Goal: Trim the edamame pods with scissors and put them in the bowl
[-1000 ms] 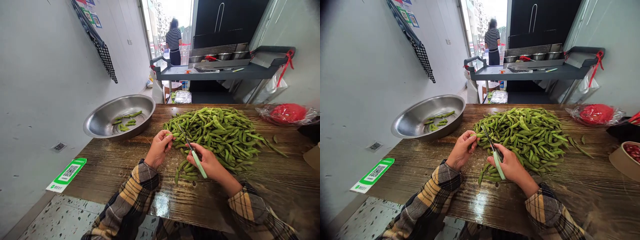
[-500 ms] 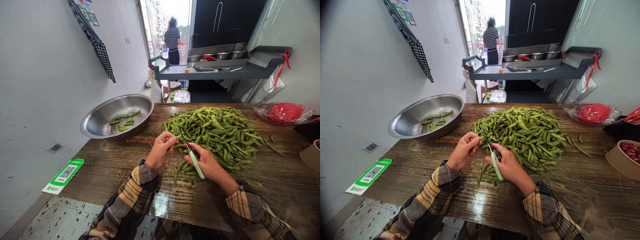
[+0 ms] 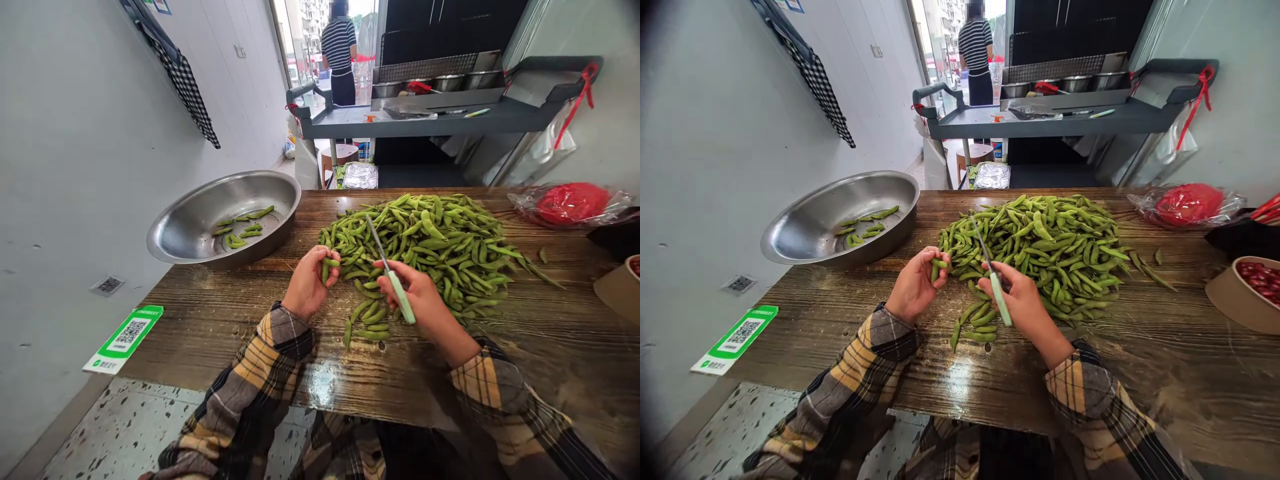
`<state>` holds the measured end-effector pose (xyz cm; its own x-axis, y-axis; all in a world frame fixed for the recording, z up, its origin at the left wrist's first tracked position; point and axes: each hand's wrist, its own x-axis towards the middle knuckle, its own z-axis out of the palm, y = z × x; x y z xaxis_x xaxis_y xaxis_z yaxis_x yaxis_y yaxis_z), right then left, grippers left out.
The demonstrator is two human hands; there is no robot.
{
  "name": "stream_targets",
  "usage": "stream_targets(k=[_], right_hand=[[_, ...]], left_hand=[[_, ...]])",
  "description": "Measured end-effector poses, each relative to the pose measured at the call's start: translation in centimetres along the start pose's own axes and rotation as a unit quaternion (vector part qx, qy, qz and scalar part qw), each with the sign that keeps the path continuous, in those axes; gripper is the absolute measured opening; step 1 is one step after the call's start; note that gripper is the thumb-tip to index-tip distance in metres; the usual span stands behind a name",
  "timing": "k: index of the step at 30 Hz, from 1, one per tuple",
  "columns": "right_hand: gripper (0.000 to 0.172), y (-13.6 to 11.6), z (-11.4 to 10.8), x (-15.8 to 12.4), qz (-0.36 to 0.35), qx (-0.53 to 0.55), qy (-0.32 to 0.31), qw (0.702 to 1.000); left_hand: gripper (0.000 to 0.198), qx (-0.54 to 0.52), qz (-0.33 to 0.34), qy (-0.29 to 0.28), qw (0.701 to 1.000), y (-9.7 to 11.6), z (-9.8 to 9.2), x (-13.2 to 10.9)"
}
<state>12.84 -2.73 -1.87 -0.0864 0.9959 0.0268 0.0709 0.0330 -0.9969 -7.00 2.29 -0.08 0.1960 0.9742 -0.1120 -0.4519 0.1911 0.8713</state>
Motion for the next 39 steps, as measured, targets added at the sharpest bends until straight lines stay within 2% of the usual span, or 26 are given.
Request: stream_targets(k=[3,5,6,8,10,13,15,17,18,20,22,25,27,28,30,33,39], right_hand=[[0.050,-0.5,-0.5,0.1,0.020,0.099,0.029,0.994],[0.049,-0.8,-0.6,0.2,0.020,0.125,0.038,0.991],[0.048,-0.8,-0.6,0.2,0.020,0.130,0.039,0.991],[0.046,-0.9,-0.5,0.1,0.019,0.133,0.037,0.990],[0.046,-1.0,-0.3,0.0,0.023,0.133,0.033,0.990],[0.048,-1.3,-0.2,0.0,0.028,0.135,0.027,0.990],[0.050,-1.4,-0.1,-0.1,0.030,0.133,0.023,0.990],[0.051,-1.4,-0.1,0.0,0.033,0.129,0.024,0.991],[0.052,-1.3,-0.1,0.0,0.034,0.126,0.025,0.991],[0.054,-1.2,-0.1,0.0,0.037,0.123,0.026,0.991],[0.054,-1.1,-0.1,0.0,0.035,0.118,0.021,0.992],[0.052,-1.1,-0.1,0.0,0.024,0.104,0.009,0.994],[0.050,-1.2,-0.1,-0.1,0.015,0.089,-0.001,0.996],[0.050,-1.2,0.0,-0.1,0.010,0.079,-0.007,0.997],[0.050,-1.2,0.1,-0.1,0.002,0.060,-0.027,0.998],[0.052,-0.9,0.4,-0.1,-0.006,0.040,-0.060,0.997],[0.050,-0.3,0.4,-0.2,-0.021,-0.001,-0.101,0.995]], left_hand=[[0.023,0.056,-0.034,-0.027,0.997,-0.6,-0.4,0.3],[0.022,0.173,-0.015,-0.049,0.984,-1.3,-0.4,0.5],[0.019,0.248,0.011,-0.063,0.967,-1.7,-0.4,0.6],[0.011,0.398,0.078,-0.101,0.908,-2.4,-0.4,0.7],[0.005,0.521,0.126,-0.143,0.832,-2.9,-0.5,0.7],[0.019,0.644,0.144,-0.179,0.729,-3.2,-0.9,0.5],[0.022,0.693,0.148,-0.182,0.682,-3.1,-1.1,0.4],[0.018,0.714,0.154,-0.178,0.660,-2.9,-1.2,0.4],[0.016,0.709,0.159,-0.179,0.663,-2.7,-1.1,0.3],[0.013,0.663,0.171,-0.180,0.706,-2.2,-1.0,0.4],[0.011,0.578,0.174,-0.168,0.779,-1.5,-0.7,0.4],[0.017,0.418,0.138,-0.104,0.892,-0.6,-0.5,0.3],[0.023,0.295,0.091,-0.062,0.949,-0.1,-0.4,0.1],[0.025,0.238,0.069,-0.049,0.968,0.0,-0.4,0.0],[0.030,0.155,0.043,-0.040,0.986,0.1,-0.3,-0.2],[0.033,0.114,0.039,-0.045,0.992,0.1,0.0,-0.5],[0.027,0.191,0.057,-0.064,0.978,-0.3,0.4,-0.9]])
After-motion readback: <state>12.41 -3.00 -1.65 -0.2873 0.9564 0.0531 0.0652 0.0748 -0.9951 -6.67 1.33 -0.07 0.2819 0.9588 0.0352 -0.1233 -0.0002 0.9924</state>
